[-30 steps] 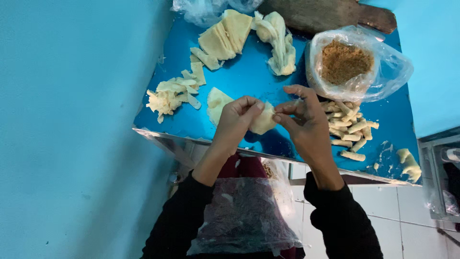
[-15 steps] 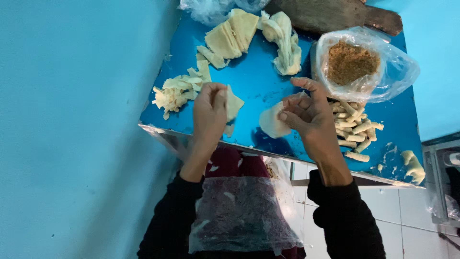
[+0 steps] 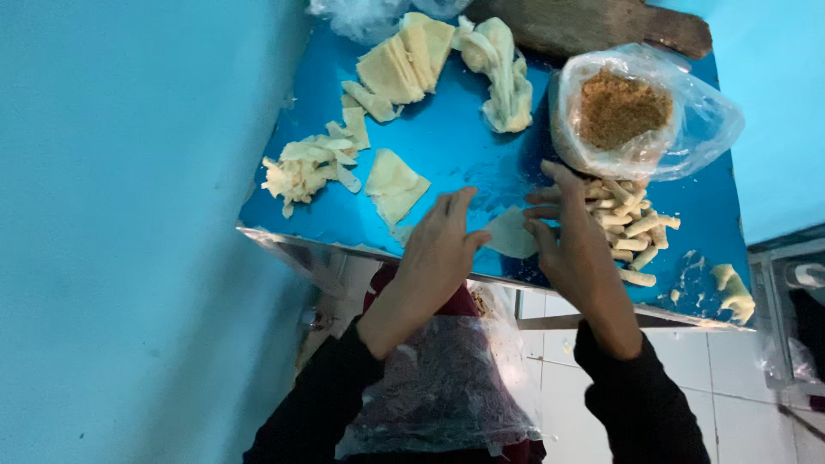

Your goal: The person pinches small pieces of dough from a pile on a blue metal table and rolls each piece between their fingers into a short cylinder, adding it to a growing pile of rolled dough pieces. At the end they gather the rolled pieces in one hand and reach into a plastic-lined bowl of brown filling.

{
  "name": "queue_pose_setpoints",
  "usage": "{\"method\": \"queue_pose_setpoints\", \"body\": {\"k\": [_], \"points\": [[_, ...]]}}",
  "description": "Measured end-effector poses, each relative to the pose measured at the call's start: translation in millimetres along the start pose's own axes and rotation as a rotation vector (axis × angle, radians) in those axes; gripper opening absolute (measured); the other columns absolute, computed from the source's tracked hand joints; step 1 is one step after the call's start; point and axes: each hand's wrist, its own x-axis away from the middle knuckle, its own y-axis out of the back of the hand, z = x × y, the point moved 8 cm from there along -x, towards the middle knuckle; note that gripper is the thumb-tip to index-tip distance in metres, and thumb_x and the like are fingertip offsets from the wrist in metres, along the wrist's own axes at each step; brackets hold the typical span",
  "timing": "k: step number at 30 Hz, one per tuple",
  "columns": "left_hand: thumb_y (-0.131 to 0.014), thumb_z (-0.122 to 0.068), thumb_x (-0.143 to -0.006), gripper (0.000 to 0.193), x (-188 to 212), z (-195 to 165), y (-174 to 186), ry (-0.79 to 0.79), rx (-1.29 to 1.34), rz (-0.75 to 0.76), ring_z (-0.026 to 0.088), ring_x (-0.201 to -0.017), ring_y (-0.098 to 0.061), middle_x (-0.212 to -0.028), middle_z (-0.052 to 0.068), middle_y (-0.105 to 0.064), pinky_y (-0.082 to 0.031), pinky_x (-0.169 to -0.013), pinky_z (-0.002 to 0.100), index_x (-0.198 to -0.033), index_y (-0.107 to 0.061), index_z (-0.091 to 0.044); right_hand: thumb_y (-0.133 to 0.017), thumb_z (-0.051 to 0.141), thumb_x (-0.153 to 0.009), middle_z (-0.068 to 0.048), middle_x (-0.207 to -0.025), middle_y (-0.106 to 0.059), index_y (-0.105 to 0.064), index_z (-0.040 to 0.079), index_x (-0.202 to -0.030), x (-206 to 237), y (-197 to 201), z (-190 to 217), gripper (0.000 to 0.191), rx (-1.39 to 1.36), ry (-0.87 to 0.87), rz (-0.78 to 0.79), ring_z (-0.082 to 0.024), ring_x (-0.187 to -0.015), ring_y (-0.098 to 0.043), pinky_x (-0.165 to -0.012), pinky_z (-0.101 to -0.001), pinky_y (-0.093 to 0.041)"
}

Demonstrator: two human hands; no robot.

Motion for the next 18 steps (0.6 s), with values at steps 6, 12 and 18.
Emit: {"method": "queue_pose_setpoints", "body": {"k": [6, 12, 18], "points": [[-0.074, -0.02, -0.095, 0.033, 38.2, -27.0, -15.9, -0.51, -0.319, 0.02, 0.033, -0.135, -0.049, -0.14, 0.012, -0.058, -0.048, -0.1, 0.053, -0.125, -0.067, -0.008, -0.053, -0.016, -0.098, -0.019, -0.129, -0.06, -0.062, 0.01, -0.148, 86.3, 85.5, -30.4, 0.057, 0.603, 0.029, -0.306, -0.039, -0.125, -0.055, -0.108, -0.0485, -0.048], [-0.071, -0.021, -0.098, 0.03, 54.8, -22.4, -29.8, -0.627, -0.339, 0.077, 0.028, -0.139, -0.053, -0.139, 0.01, -0.063, -0.042, -0.114, 0.054, -0.124, -0.067, -0.006, -0.052, -0.015, -0.093, -0.011, -0.118, -0.056, -0.075, 0.019, -0.133, 163.0, 156.9, -100.7, 0.058, 0.979, -0.237, -0.442, -0.034, -0.117, -0.047, -0.11, -0.0456, -0.039], [-0.071, -0.024, -0.098, 0.037, 57.7, -25.3, -35.7, -0.661, -0.316, 0.06, 0.03, -0.131, -0.061, -0.134, 0.014, -0.067, -0.047, -0.112, 0.051, -0.129, -0.067, -0.003, -0.054, -0.015, -0.098, -0.007, -0.115, -0.054, -0.077, 0.024, -0.135, 182.0, 166.8, -110.4, 0.058, 1.01, -0.239, -0.431, -0.031, -0.119, -0.046, -0.108, -0.045, -0.037]]}}
